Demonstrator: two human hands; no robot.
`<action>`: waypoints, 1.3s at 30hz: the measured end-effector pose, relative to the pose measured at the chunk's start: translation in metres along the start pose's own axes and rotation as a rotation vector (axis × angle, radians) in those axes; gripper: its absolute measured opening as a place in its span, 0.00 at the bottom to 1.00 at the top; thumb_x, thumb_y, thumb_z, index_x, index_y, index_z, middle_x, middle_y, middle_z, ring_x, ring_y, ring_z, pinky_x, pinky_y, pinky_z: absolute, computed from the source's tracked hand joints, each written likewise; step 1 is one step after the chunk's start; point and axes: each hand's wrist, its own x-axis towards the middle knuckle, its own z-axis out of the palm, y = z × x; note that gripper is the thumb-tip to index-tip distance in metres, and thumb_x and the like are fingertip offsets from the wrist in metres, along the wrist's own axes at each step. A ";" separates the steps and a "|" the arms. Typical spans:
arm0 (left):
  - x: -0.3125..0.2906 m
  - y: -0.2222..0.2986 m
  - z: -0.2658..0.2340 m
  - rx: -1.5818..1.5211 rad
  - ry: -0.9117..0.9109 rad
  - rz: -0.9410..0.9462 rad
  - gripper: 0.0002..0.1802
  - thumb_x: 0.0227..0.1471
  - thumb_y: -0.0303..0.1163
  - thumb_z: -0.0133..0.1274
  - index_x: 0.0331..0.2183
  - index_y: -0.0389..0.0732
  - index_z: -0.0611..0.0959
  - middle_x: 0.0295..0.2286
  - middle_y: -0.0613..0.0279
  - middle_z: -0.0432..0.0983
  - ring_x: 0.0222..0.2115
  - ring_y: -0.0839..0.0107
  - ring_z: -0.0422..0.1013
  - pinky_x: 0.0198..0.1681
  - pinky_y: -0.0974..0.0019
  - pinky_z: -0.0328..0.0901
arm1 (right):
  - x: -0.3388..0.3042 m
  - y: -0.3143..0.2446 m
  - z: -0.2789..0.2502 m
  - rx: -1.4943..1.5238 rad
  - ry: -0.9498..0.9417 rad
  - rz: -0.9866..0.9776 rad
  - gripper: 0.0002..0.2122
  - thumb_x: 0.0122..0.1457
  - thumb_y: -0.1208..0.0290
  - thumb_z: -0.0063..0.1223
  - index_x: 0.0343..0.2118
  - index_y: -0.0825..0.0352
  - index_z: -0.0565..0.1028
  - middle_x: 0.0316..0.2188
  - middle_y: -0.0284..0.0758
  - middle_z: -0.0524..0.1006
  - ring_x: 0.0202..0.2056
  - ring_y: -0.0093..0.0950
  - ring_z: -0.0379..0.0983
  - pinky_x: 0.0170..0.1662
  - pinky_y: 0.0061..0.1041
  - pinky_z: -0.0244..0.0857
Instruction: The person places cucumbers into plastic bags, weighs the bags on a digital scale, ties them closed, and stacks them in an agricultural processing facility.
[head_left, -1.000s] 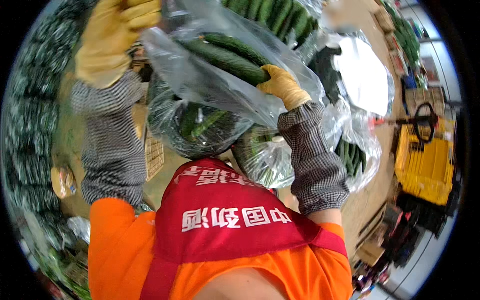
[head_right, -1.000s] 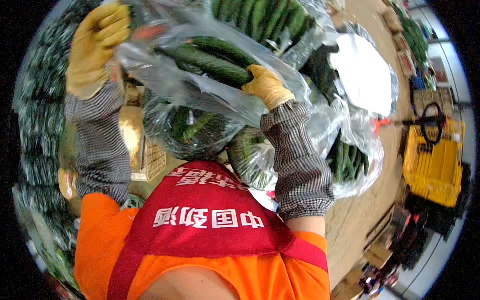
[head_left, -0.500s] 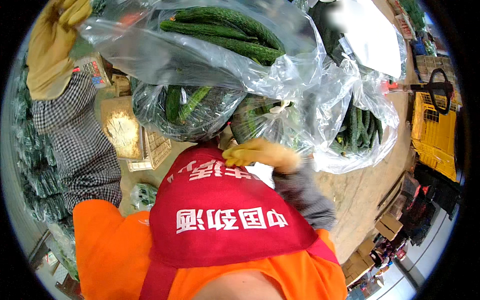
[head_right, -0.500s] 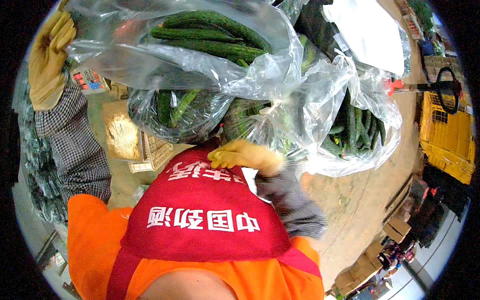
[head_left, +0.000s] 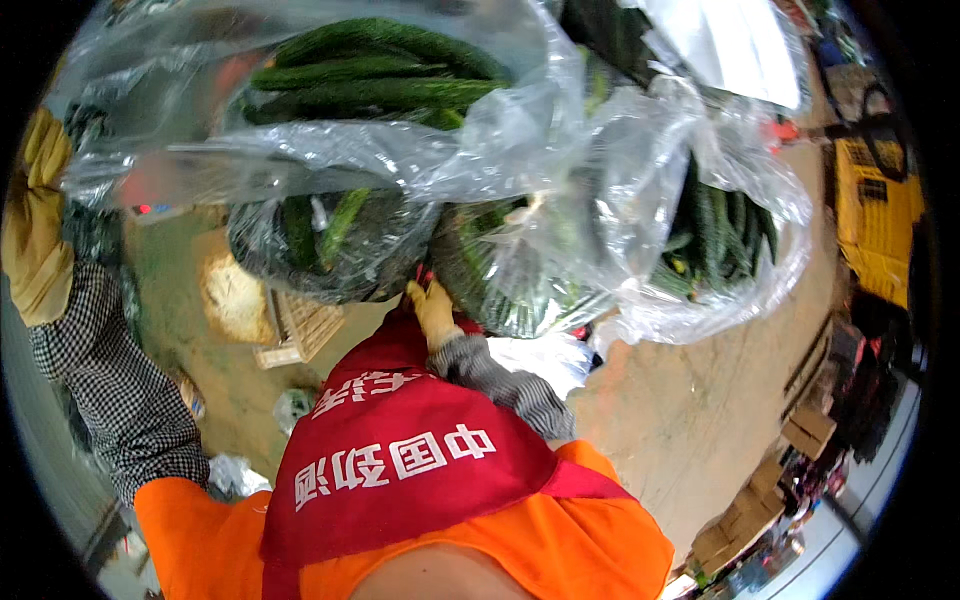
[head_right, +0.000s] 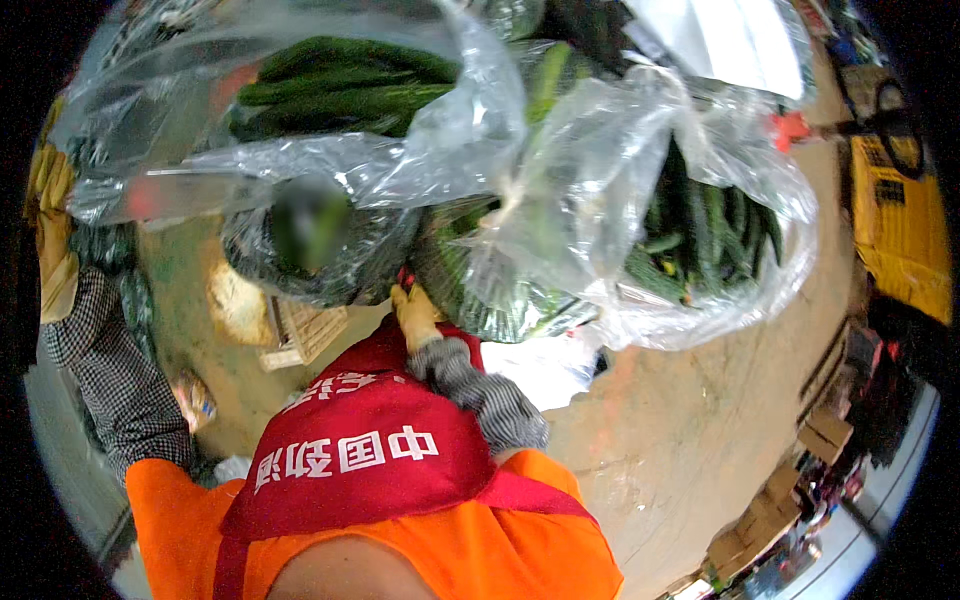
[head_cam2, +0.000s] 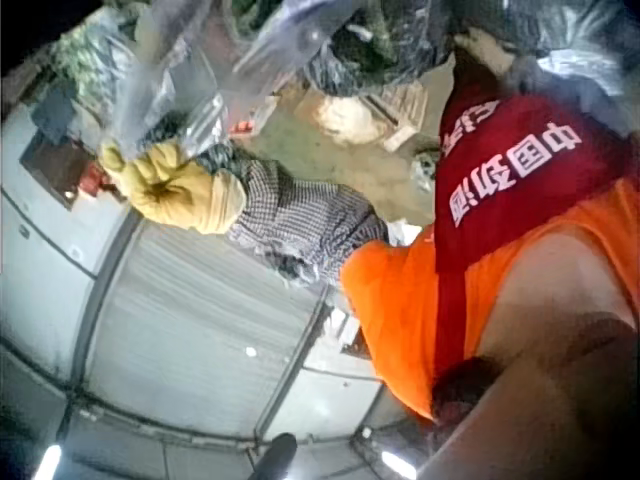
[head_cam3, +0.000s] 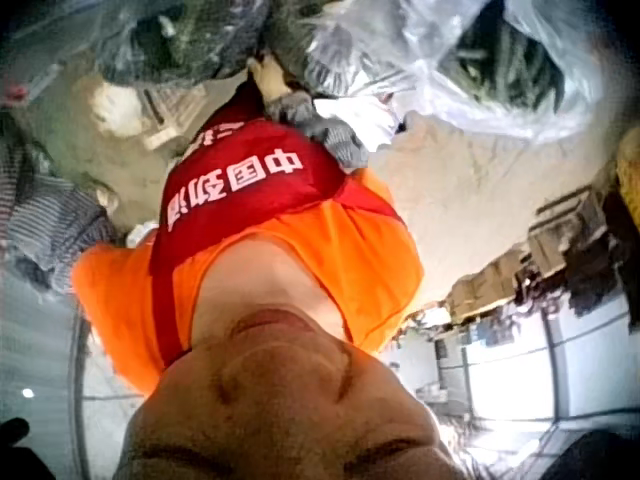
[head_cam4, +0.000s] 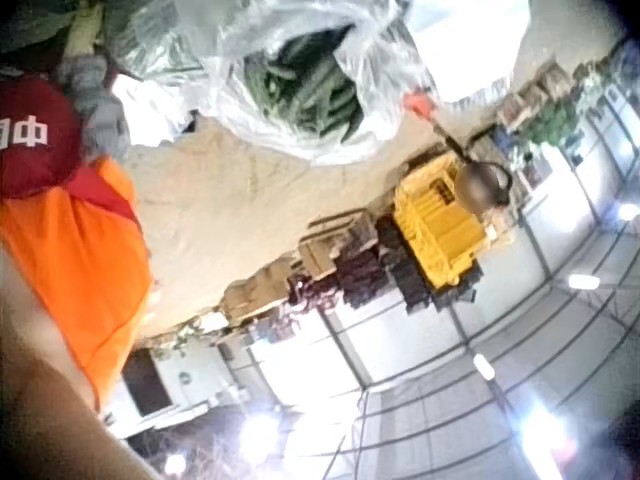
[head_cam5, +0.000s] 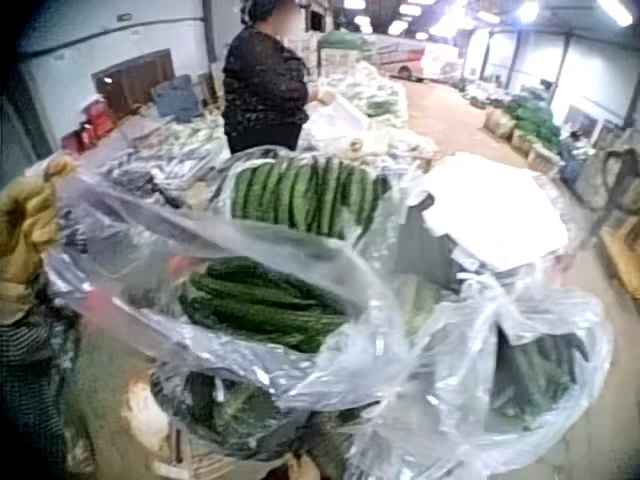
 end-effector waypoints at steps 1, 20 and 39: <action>0.019 -0.022 0.005 -0.027 0.010 -0.017 0.21 0.55 0.28 0.38 0.48 0.27 0.61 0.40 0.52 0.64 0.32 0.70 0.61 0.38 0.70 0.59 | -0.019 -0.006 -0.021 0.054 0.052 -0.083 0.18 0.53 0.59 0.49 0.42 0.66 0.70 0.38 0.44 0.73 0.42 0.38 0.67 0.46 0.29 0.57; 0.032 -0.014 0.010 -0.313 -0.240 -0.115 0.06 0.52 0.25 0.42 0.31 0.30 0.69 0.22 0.67 0.56 0.20 0.80 0.50 0.23 0.77 0.49 | -0.002 -0.098 -0.318 0.858 0.234 -0.128 0.14 0.51 0.71 0.48 0.41 0.66 0.69 0.23 0.32 0.74 0.22 0.20 0.68 0.28 0.18 0.64; -0.005 -0.022 0.056 0.764 0.157 0.285 0.19 0.50 0.33 0.49 0.42 0.31 0.74 0.40 0.55 0.71 0.37 0.72 0.68 0.39 0.74 0.64 | -0.115 -0.160 -0.356 0.773 0.427 -0.595 0.10 0.55 0.68 0.48 0.37 0.68 0.72 0.27 0.31 0.75 0.27 0.16 0.69 0.30 0.17 0.63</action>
